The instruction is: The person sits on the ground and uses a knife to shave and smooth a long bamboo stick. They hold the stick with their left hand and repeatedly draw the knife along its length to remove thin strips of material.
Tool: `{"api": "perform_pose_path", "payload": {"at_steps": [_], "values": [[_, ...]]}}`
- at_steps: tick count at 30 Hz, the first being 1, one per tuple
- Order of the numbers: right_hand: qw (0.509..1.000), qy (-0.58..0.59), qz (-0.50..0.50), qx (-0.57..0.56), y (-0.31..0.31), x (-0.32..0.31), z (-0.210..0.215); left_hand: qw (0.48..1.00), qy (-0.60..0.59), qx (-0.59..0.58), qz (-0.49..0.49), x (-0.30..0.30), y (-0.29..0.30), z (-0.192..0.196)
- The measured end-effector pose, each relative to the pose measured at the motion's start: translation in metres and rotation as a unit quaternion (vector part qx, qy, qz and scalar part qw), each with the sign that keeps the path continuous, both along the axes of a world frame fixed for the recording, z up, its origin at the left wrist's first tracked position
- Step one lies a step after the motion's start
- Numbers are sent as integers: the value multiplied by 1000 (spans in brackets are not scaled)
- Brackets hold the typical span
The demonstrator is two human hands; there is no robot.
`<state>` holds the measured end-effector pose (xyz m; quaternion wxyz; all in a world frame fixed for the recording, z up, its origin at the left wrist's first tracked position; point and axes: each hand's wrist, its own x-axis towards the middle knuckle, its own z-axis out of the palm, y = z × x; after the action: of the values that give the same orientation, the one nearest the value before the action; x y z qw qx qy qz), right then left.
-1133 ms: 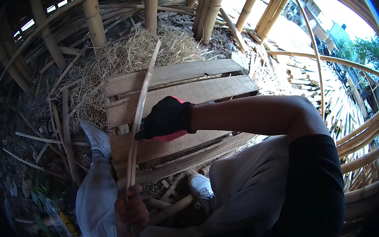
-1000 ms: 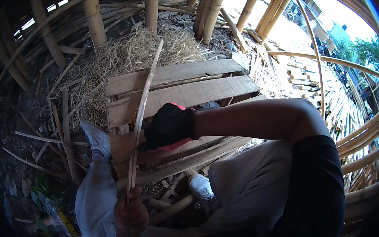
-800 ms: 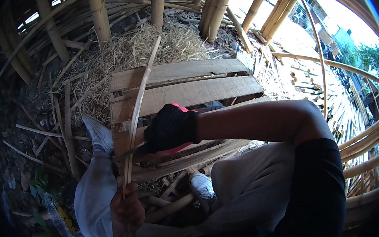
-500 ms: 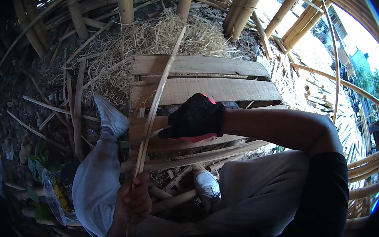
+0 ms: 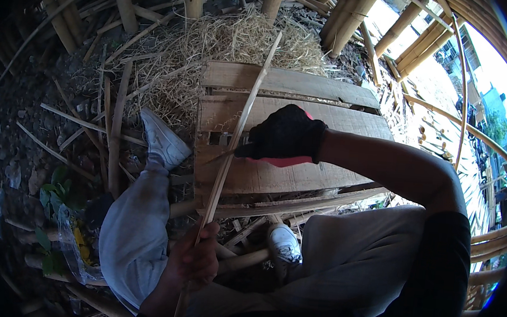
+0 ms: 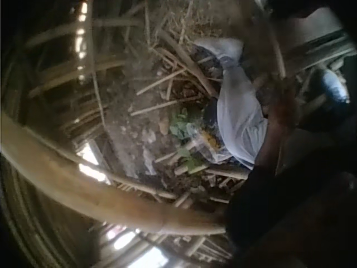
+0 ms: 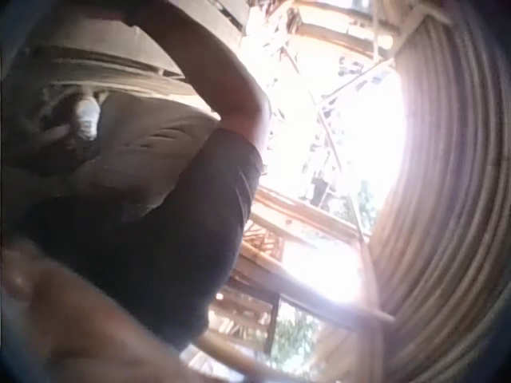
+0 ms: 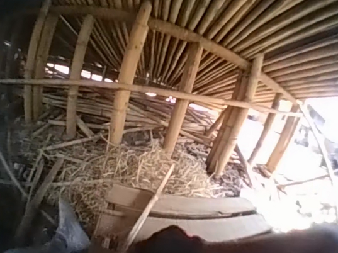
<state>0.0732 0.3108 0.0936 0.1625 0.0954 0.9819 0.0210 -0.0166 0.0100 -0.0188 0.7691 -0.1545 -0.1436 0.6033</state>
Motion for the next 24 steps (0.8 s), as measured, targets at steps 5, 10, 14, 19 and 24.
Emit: {"api": "perform_pose_path", "payload": {"at_steps": [5, 10, 14, 19, 24], "values": [[998, -35, 40, 23, -34, -5, 11, 1000, 23, 10, 9, -4, 0, 0], [999, -3, -8, 40, 13, -7, 7, 1000, -15, 6, -21, 2, 4, -1], [998, -57, 17, -8, -32, -4, 2, 998, 53, -5, -36, 5, -4, -6], [999, 2, -22, 40, 55, 11, -2, 995, 58, -34, -68, 7, 0, -1], [995, -66, -67, 39, 2, -1, 13, 993, 95, -30, -59, 5, -3, -5]]}}
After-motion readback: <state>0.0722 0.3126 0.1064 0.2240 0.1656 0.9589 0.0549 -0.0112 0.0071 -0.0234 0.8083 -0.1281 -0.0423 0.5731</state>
